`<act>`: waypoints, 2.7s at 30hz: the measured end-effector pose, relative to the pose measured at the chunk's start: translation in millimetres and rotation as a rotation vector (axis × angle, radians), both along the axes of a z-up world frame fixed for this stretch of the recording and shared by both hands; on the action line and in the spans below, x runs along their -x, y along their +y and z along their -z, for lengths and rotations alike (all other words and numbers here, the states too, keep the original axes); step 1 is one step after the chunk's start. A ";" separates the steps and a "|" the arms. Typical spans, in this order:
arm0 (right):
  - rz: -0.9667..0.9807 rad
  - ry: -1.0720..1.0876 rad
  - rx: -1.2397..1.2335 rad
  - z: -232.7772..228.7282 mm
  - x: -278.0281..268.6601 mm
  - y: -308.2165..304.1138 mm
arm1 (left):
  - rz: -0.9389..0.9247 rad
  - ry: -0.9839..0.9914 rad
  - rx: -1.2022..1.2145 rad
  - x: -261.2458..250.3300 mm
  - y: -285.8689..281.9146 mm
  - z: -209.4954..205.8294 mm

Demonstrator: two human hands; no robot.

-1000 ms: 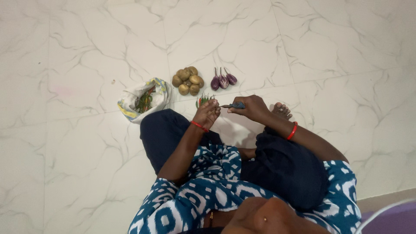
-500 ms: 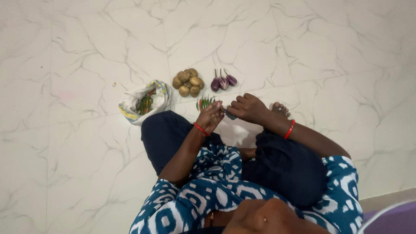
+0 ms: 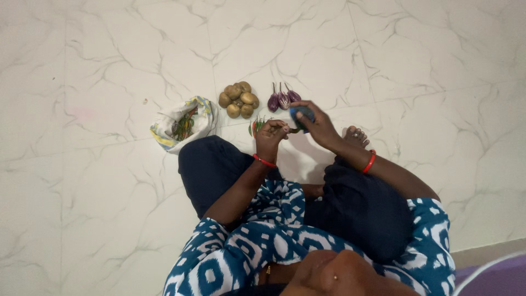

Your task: The person sits on the floor and peels potatoes and green chilies using a blue peeler. They handle the vegetables one by one, placing the peeled items into a cloth bag and leaving the peels on the floor.

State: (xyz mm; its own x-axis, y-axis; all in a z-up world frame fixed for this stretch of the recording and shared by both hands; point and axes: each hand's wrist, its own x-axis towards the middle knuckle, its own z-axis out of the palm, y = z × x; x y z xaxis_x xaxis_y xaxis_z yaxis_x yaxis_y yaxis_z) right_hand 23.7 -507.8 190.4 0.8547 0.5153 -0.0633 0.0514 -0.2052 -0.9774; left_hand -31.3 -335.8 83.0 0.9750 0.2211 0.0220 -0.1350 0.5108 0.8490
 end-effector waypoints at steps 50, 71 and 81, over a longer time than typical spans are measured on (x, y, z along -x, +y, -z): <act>-0.077 0.476 0.045 30.4 -2.1 -19.6 | -0.195 0.303 -0.176 -63.7 143.5 148.3; -0.076 0.448 0.100 11.6 6.9 -43.8 | -0.205 0.664 -1.270 -80.1 144.3 192.5; -0.069 0.411 0.193 10.2 5.4 -38.7 | -0.219 0.451 -1.238 -76.8 137.6 192.2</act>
State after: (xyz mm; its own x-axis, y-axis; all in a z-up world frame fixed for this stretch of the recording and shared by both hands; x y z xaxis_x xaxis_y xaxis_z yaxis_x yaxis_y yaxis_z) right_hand 18.3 -546.5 180.2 0.7027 0.5153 -0.4905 -0.3130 -0.3952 -0.8636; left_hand 45.4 -198.2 -109.2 0.8973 0.4414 0.0083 0.2982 -0.6199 0.7258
